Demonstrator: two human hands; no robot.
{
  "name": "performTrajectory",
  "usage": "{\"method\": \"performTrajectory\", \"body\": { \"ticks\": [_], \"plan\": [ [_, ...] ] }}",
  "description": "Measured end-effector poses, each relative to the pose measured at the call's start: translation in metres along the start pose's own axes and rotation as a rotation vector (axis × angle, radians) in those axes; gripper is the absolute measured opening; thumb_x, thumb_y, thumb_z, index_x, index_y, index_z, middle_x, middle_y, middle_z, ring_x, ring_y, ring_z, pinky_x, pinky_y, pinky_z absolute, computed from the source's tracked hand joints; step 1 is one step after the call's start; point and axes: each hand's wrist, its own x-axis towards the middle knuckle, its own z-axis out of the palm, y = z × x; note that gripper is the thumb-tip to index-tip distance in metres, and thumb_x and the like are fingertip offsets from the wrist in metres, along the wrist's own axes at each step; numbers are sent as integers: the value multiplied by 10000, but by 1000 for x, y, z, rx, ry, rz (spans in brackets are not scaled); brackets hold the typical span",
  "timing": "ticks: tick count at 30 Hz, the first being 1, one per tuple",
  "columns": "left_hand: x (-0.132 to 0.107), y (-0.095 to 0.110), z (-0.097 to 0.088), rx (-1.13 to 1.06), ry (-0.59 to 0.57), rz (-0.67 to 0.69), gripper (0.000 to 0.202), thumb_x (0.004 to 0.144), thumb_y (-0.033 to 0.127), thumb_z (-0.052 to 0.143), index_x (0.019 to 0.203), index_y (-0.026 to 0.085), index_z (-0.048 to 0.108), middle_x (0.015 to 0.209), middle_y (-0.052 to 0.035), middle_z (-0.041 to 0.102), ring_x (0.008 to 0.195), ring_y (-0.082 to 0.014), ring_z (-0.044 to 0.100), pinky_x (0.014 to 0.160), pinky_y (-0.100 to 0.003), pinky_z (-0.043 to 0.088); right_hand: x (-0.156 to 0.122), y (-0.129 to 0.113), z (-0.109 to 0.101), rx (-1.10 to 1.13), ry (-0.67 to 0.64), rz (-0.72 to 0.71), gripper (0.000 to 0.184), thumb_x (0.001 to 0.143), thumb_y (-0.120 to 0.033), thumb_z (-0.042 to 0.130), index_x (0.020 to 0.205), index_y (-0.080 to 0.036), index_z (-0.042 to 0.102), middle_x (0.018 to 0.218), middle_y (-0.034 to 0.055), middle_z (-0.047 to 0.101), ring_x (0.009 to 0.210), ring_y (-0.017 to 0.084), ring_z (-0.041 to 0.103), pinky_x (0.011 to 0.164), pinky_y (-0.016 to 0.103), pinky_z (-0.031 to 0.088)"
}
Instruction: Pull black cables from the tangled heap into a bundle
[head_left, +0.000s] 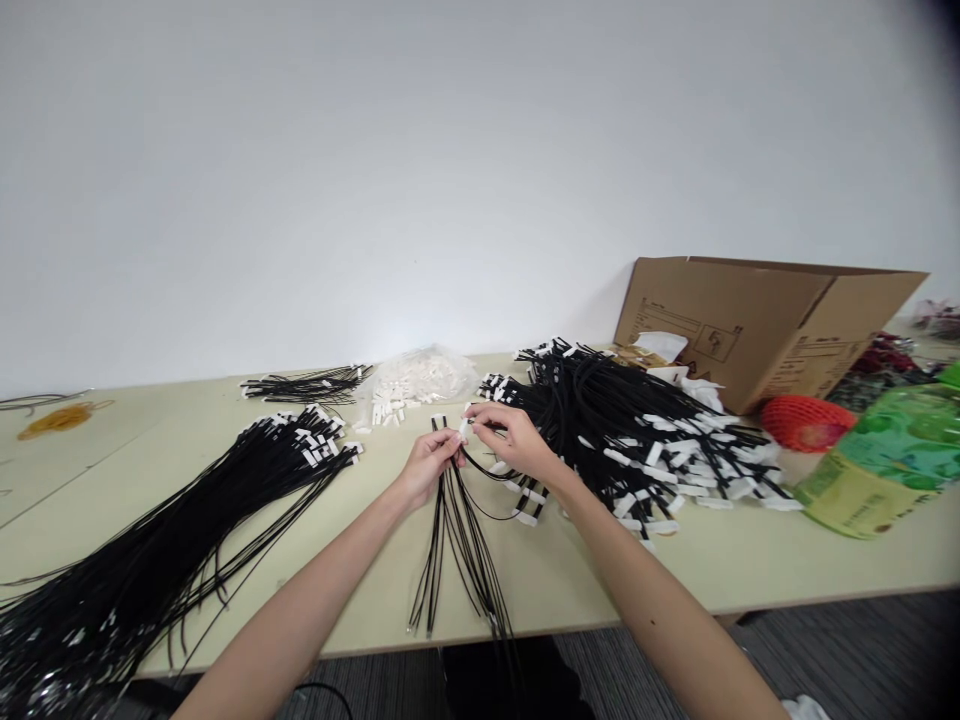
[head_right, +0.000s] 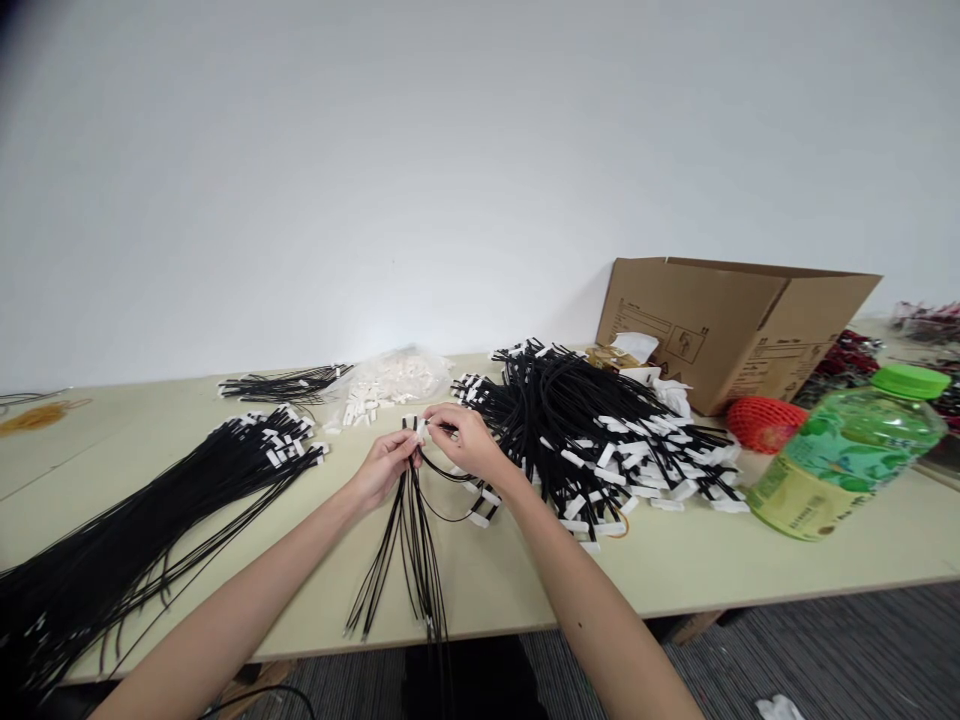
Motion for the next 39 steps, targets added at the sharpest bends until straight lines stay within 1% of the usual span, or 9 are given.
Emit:
{"method": "performTrajectory", "body": {
  "ticks": [8, 11, 14, 17, 21, 24, 30, 35, 39],
  "plan": [
    [1, -2, -1, -21, 7, -12, 230, 639, 332, 691, 687, 114, 637, 574, 5, 520, 530, -85, 483, 555, -215, 358, 0, 6, 3, -75, 21, -37, 148, 812, -161, 471, 706, -168, 575, 922, 72, 631, 881, 160, 577, 807, 294, 439],
    [4, -4, -5, -82, 73, -35, 227, 620, 318, 707, 705, 116, 649, 616, -2, 543, 559, -83, 491, 567, -210, 368, -1, 12, 9, -249, 98, -73, 112, 818, -175, 484, 805, -172, 595, 954, 71, 621, 923, 182, 545, 859, 346, 419],
    [7, -5, -10, -165, 174, -51, 219, 593, 285, 726, 721, 122, 656, 681, -12, 574, 609, -83, 500, 585, -205, 380, -4, 11, 14, -475, 128, -144, 200, 828, -182, 474, 999, -163, 576, 1064, 95, 571, 1042, 220, 464, 917, 399, 381],
    [9, -4, -13, -239, 253, -55, 200, 580, 248, 728, 720, 127, 653, 707, -12, 590, 645, -91, 513, 601, -209, 392, -7, 2, 18, -624, 67, -261, 250, 839, -185, 457, 1070, -183, 553, 1119, 91, 540, 1109, 235, 402, 931, 417, 363],
    [9, -2, -13, -303, 295, -64, 163, 589, 208, 712, 712, 130, 638, 677, 2, 590, 606, -82, 506, 573, -206, 387, -8, -7, 23, -678, -86, -422, 156, 834, -191, 475, 937, -200, 592, 1069, 55, 556, 1073, 211, 418, 927, 392, 355],
    [9, -1, -12, -314, 282, -77, 144, 616, 205, 691, 717, 121, 634, 688, -8, 599, 617, -86, 516, 570, -206, 390, -9, -4, 25, -714, -137, -441, 135, 832, -145, 463, 834, -179, 593, 991, 48, 570, 1016, 188, 442, 896, 356, 365],
    [8, 0, -8, -391, 179, -86, 130, 631, 190, 685, 723, 115, 631, 685, -3, 603, 593, -73, 512, 560, -196, 387, -9, 3, 25, -798, -12, -484, 132, 849, -141, 459, 871, -174, 585, 922, 44, 574, 919, 174, 460, 795, 316, 378],
    [6, 1, -5, -417, 103, -59, 129, 623, 190, 695, 705, 112, 633, 655, -2, 606, 582, -72, 509, 567, -190, 385, -10, -2, 25, -845, -2, -537, 120, 855, -149, 458, 849, -171, 576, 954, 46, 569, 901, 166, 458, 797, 315, 367],
    [5, 1, -3, -410, 91, -55, 135, 617, 194, 702, 695, 107, 634, 664, -8, 614, 600, -78, 518, 582, -190, 391, -11, -2, 25, -880, -9, -572, 125, 851, -128, 454, 822, -167, 569, 958, 43, 565, 887, 161, 461, 820, 318, 363]
  ]
}}
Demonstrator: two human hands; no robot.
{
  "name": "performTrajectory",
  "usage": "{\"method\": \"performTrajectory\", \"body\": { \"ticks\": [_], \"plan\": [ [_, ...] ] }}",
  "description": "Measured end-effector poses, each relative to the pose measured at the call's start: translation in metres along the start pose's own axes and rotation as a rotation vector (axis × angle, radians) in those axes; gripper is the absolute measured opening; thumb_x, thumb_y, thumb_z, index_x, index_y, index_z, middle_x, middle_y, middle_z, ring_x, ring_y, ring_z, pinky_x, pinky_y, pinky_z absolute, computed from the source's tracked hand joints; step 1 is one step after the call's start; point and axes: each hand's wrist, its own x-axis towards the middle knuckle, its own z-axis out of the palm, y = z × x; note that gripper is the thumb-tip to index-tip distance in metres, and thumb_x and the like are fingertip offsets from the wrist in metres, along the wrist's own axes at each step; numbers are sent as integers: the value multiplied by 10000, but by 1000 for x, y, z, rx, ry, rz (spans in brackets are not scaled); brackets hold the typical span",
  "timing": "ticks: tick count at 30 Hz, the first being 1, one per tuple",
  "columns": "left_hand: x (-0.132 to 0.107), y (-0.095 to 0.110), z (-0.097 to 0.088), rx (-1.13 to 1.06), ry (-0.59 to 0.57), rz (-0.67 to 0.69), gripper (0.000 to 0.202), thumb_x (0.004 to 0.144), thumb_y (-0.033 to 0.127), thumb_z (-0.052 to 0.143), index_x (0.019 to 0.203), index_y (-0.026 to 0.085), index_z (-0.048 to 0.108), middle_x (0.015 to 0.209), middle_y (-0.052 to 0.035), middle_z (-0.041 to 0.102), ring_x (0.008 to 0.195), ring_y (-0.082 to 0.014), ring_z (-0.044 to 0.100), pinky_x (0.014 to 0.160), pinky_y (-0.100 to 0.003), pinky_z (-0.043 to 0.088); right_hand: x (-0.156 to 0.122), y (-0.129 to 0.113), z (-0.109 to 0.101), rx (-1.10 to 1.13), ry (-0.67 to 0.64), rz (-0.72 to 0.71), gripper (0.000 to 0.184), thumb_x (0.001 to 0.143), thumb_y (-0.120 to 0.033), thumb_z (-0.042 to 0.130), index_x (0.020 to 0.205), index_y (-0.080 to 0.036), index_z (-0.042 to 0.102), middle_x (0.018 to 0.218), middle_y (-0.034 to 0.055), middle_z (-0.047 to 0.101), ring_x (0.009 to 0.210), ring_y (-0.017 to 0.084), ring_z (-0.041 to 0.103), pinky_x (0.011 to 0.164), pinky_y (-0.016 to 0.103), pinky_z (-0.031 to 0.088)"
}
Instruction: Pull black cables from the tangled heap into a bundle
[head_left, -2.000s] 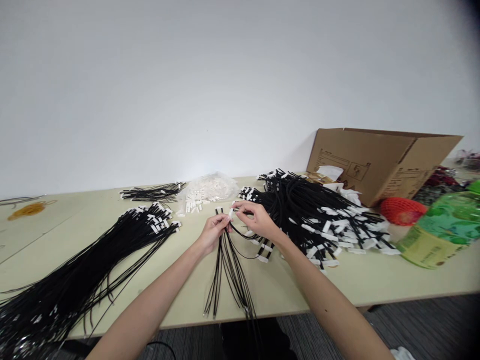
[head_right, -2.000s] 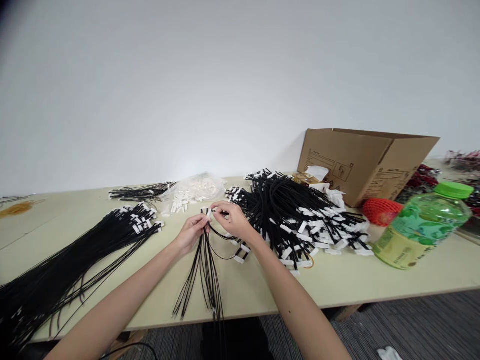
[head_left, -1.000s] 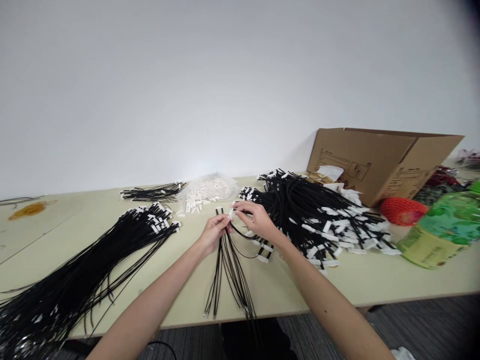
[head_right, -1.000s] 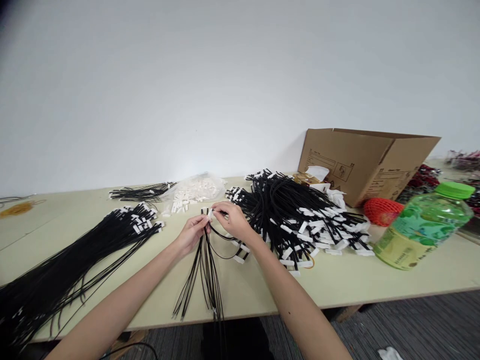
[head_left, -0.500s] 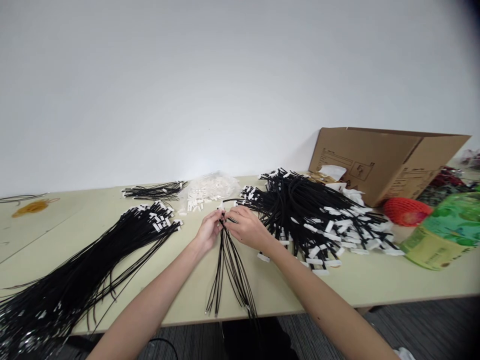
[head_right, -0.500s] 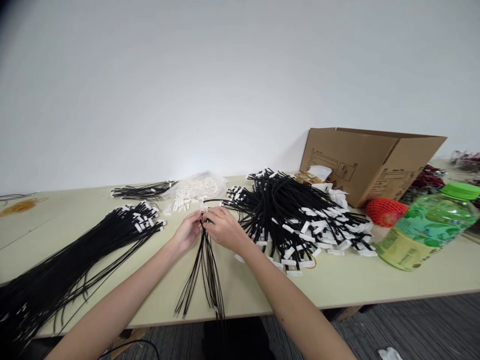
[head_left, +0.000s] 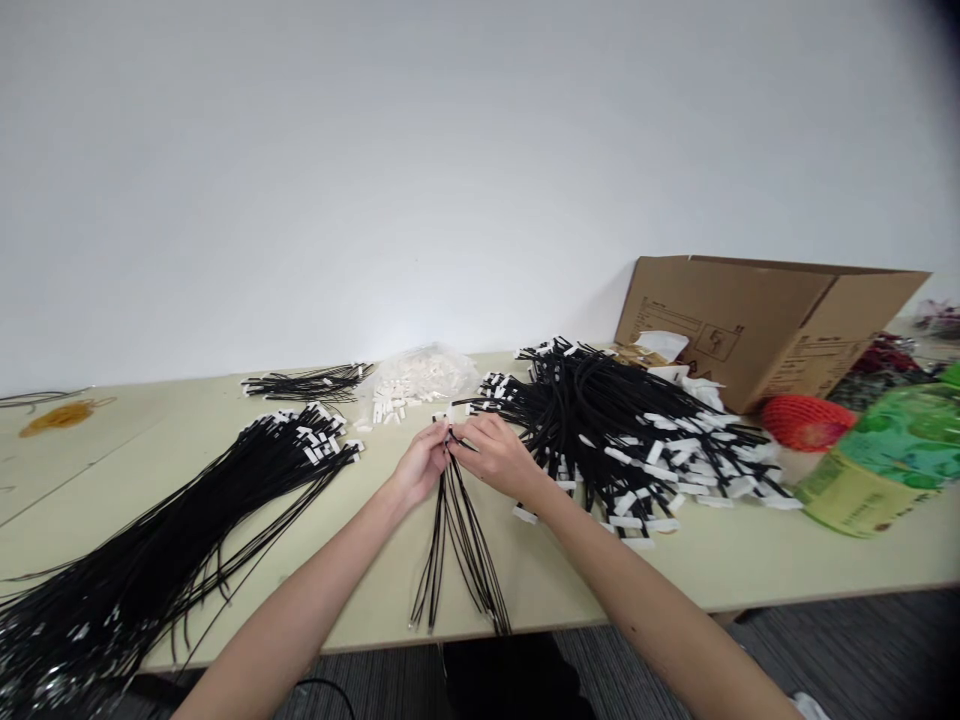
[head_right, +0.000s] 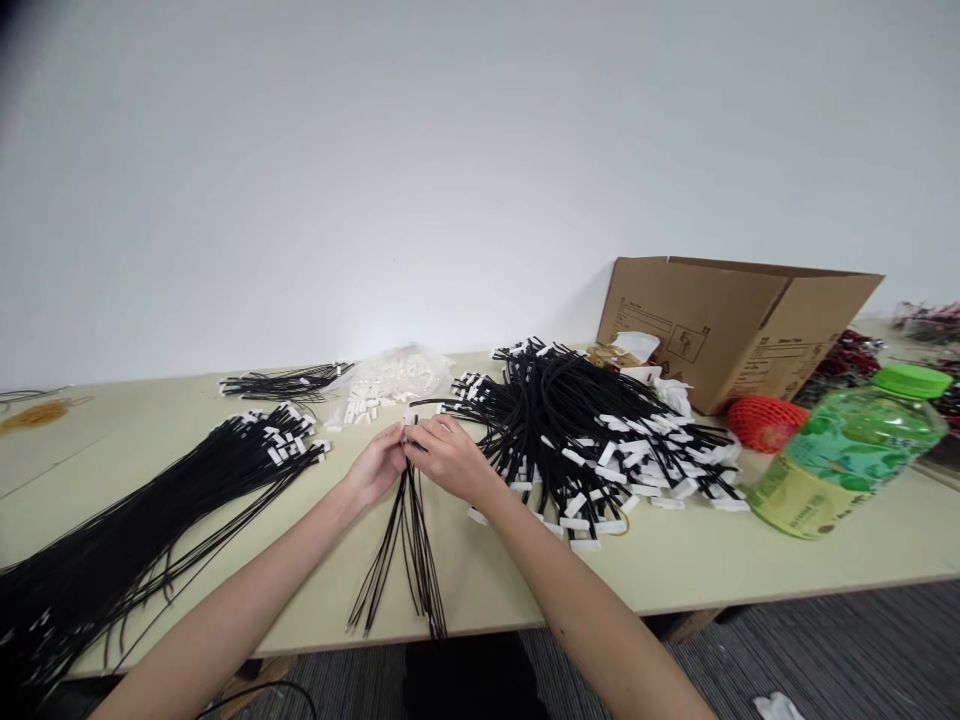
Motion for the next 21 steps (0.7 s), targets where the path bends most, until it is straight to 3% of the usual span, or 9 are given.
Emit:
{"method": "performTrajectory", "body": {
  "ticks": [8, 13, 17, 21],
  "plan": [
    [1, -2, -2, 13, -16, -25, 134, 604, 177, 705, 691, 104, 635, 677, -14, 628, 609, -82, 535, 592, -188, 400, -1, 1, 4, -4, -45, -56, 140, 858, -122, 432, 806, -161, 556, 926, 44, 562, 879, 161, 468, 842, 331, 363],
    [0, -3, -2, 22, 10, -34, 117, 618, 175, 691, 692, 110, 628, 648, -9, 617, 581, -84, 531, 575, -195, 405, -2, 0, 6, 102, -59, -1, 145, 854, -129, 422, 812, -159, 558, 891, 55, 577, 864, 164, 491, 818, 341, 388],
    [2, -1, -3, 15, 76, -8, 85, 650, 171, 667, 686, 114, 614, 641, -10, 602, 570, -85, 528, 565, -203, 421, 1, 0, 7, 472, 62, 217, 151, 841, -140, 434, 877, -178, 576, 894, 56, 608, 895, 163, 523, 799, 336, 430],
    [5, 2, -6, 43, 168, 25, 66, 681, 159, 642, 703, 101, 621, 638, -11, 572, 545, -69, 501, 536, -196, 425, 7, 5, 2, 1026, 263, 643, 124, 844, -241, 478, 887, -185, 579, 860, 52, 628, 818, 149, 587, 780, 332, 481]
  ]
}}
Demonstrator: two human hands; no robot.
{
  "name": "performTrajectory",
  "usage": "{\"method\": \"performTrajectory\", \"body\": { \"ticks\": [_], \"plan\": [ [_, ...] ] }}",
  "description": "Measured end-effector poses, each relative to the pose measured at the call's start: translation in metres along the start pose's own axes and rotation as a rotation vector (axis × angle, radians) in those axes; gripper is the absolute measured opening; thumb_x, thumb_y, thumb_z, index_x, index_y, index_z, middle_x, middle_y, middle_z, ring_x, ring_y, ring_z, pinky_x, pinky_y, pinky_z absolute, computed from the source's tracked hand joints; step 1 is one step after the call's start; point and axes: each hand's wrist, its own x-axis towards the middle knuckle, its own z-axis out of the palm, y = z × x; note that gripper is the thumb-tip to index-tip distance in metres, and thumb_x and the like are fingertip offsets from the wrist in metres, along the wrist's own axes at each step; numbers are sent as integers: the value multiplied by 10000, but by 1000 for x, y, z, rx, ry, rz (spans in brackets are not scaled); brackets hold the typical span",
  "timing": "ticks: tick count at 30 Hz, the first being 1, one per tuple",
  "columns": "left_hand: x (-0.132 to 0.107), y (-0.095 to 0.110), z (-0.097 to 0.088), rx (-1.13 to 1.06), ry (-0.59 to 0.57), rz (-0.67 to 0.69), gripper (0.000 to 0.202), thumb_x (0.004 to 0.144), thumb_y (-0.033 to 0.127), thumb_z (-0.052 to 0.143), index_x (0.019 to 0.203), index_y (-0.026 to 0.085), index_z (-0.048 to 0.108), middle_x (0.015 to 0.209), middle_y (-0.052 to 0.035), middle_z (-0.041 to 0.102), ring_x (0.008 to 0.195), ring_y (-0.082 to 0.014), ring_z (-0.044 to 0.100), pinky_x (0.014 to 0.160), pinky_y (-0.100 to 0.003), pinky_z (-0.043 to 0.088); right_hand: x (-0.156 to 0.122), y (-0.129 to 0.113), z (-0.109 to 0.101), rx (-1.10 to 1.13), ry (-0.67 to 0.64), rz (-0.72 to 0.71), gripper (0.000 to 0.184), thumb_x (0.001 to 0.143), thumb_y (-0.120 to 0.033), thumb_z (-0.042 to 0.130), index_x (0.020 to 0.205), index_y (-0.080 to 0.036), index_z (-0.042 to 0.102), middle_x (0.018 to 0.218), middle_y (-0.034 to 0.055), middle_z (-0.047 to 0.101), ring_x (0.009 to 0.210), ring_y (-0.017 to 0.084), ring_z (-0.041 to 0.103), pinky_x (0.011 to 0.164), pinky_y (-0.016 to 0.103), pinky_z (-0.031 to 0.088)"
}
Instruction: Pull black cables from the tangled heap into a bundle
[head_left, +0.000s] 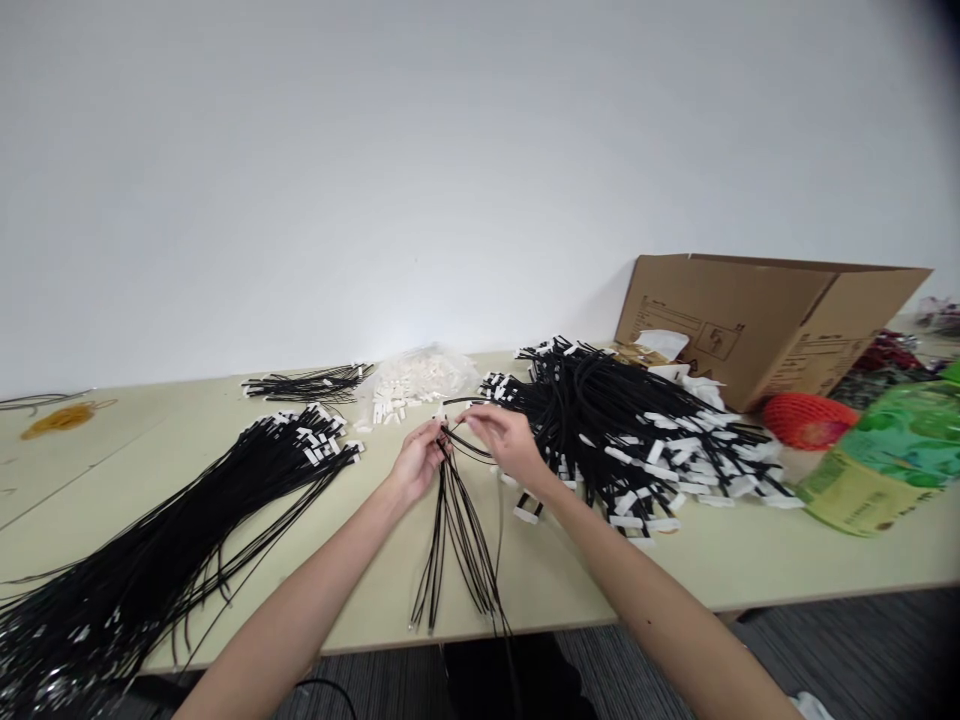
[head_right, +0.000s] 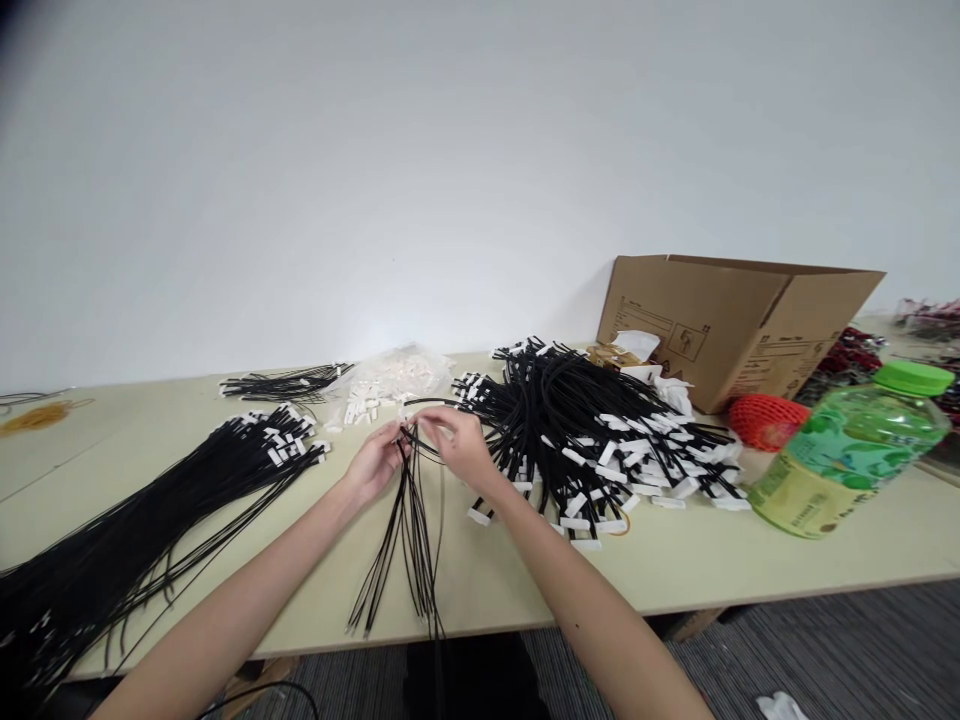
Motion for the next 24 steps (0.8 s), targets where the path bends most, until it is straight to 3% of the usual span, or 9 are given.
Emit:
{"method": "performTrajectory", "body": {
  "ticks": [3, 6, 9, 12, 14, 19, 24],
  "plan": [
    [2, 1, -1, 7, 36, 23, 62, 679, 154, 645, 686, 95, 627, 631, -9, 551, 531, -55, 477, 501, -175, 407, 9, -2, -12, 394, 233, 235, 160, 799, -341, 547, 832, -185, 553, 782, 21, 601, 734, 141, 599, 731, 339, 510],
    [2, 0, -2, 22, 57, 18, 67, 674, 160, 652, 691, 96, 638, 630, -12, 545, 546, -56, 478, 478, -162, 388, 18, 0, -33, 586, 451, 304, 200, 734, -363, 620, 786, -181, 557, 703, -19, 539, 617, 88, 546, 604, 252, 497],
    [3, -1, -4, 52, 74, 5, 75, 679, 170, 653, 708, 101, 647, 623, -14, 541, 564, -63, 484, 486, -164, 392, 23, 5, -53, 519, 649, 285, 232, 701, -365, 646, 830, -178, 598, 683, -26, 503, 513, 45, 439, 428, 161, 364],
    [4, -2, -5, 65, 60, 3, 70, 684, 168, 648, 712, 104, 646, 630, -15, 541, 566, -63, 483, 487, -164, 392, 22, 3, -61, 156, 736, 186, 250, 753, -366, 590, 920, -185, 632, 718, -3, 516, 530, 63, 420, 422, 182, 317],
    [4, -3, -5, 61, 39, -1, 65, 686, 164, 645, 713, 104, 644, 630, -14, 541, 565, -63, 483, 487, -164, 390, 18, -1, -56, -143, 633, 62, 216, 795, -329, 552, 926, -190, 651, 733, 14, 530, 593, 95, 454, 499, 223, 367],
    [1, -2, -1, 30, -25, -4, 56, 672, 147, 654, 709, 106, 644, 637, -15, 559, 561, -64, 488, 500, -167, 386, 7, -6, -30, -580, 150, -212, 146, 818, -236, 531, 773, -198, 664, 651, 25, 551, 654, 151, 464, 625, 291, 398],
    [-1, -2, 1, 29, -80, -2, 67, 682, 166, 649, 722, 112, 650, 653, -17, 571, 584, -70, 503, 527, -171, 390, 2, 0, -17, -728, 30, -318, 145, 814, -217, 527, 720, -190, 634, 631, 19, 538, 646, 149, 430, 605, 269, 378]
  ]
}}
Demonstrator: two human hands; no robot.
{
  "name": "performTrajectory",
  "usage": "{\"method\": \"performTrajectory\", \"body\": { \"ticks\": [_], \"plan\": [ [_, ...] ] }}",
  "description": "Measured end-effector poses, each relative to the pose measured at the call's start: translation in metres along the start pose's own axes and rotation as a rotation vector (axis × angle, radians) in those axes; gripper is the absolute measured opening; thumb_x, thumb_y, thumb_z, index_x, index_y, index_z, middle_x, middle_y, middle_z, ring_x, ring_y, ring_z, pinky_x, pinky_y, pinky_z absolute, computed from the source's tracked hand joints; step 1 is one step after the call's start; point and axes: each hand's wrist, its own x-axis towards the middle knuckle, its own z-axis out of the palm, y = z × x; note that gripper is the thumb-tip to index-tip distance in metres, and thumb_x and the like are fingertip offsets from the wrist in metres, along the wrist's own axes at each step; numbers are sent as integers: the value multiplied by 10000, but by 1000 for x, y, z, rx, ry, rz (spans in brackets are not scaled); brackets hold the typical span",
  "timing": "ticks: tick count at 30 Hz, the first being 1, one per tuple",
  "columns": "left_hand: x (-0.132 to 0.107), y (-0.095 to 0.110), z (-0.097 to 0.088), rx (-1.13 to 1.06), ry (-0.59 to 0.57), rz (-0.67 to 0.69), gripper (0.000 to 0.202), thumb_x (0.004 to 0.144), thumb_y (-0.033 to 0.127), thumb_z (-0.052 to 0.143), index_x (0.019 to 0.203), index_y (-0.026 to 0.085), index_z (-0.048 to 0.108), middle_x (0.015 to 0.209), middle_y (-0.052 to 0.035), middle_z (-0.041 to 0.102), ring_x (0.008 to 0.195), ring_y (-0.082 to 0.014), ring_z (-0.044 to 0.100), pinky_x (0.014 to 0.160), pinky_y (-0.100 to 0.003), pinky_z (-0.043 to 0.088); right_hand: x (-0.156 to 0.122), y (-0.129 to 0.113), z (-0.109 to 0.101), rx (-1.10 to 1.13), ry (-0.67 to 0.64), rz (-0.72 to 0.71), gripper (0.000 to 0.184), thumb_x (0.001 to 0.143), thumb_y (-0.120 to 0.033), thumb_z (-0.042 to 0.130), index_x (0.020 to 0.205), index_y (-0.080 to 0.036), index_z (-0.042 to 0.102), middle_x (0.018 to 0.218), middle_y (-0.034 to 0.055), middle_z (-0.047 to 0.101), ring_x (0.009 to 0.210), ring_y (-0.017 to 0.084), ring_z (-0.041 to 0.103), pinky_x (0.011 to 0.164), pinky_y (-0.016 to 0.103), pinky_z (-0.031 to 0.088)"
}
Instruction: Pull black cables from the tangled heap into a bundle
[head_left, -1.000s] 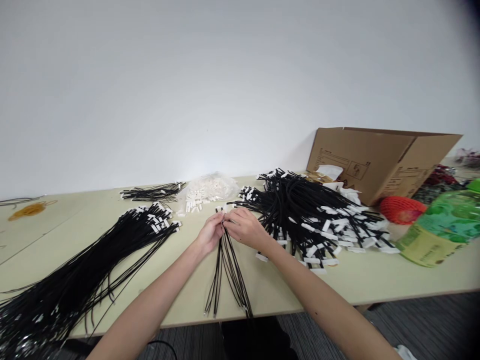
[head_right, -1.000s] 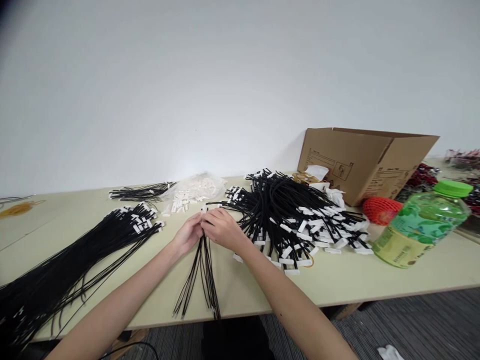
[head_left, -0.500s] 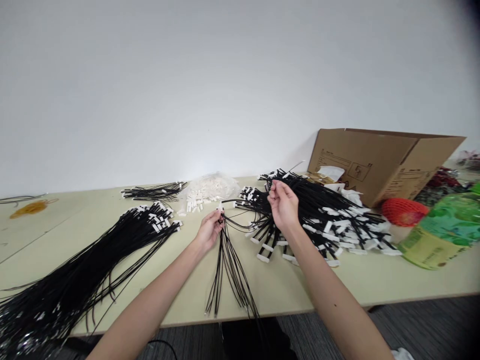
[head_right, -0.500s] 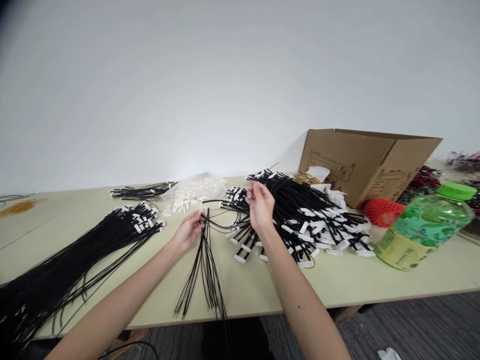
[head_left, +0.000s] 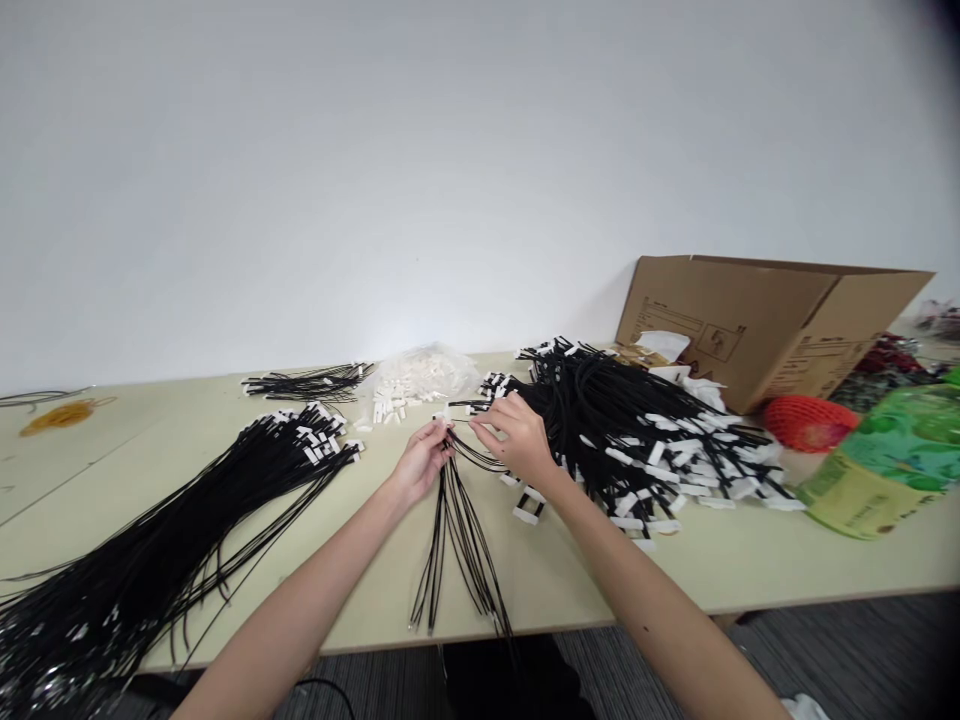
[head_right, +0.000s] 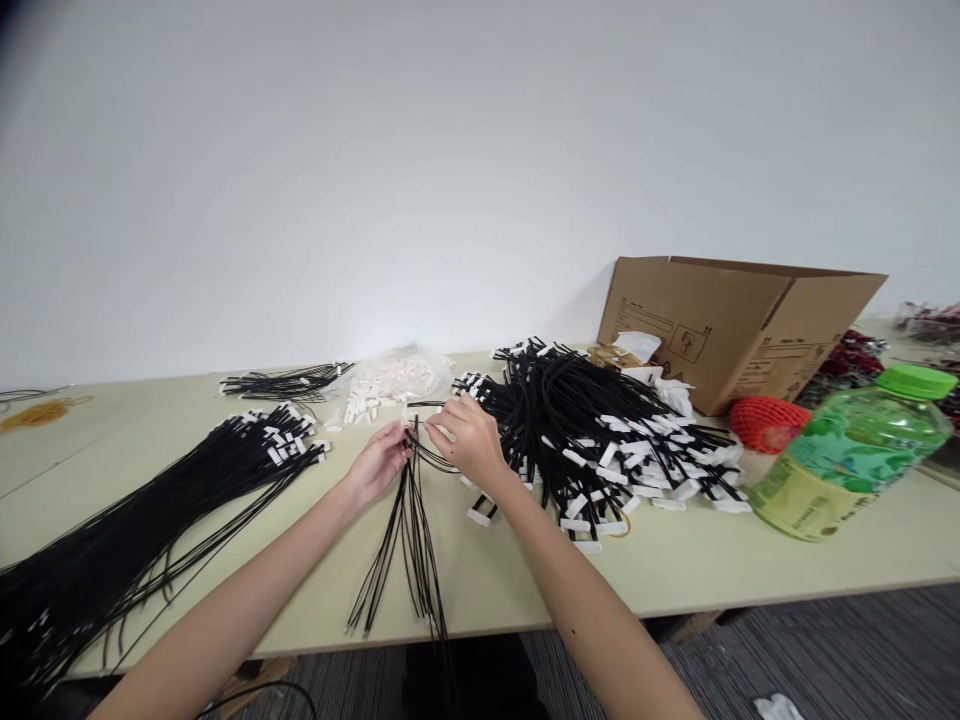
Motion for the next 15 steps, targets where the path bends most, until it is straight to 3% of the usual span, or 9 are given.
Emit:
{"method": "performTrajectory", "body": {
  "ticks": [15],
  "plan": [
    [0, -1, 0, -1, -28, 7, 89, 665, 181, 669, 719, 116, 643, 675, -15, 575, 599, -72, 504, 544, -179, 390, 0, 0, -1, -41, -25, -32, 167, 824, -218, 501, 701, -190, 611, 623, 16, 511, 644, 147, 423, 623, 262, 378]
  ]
}}
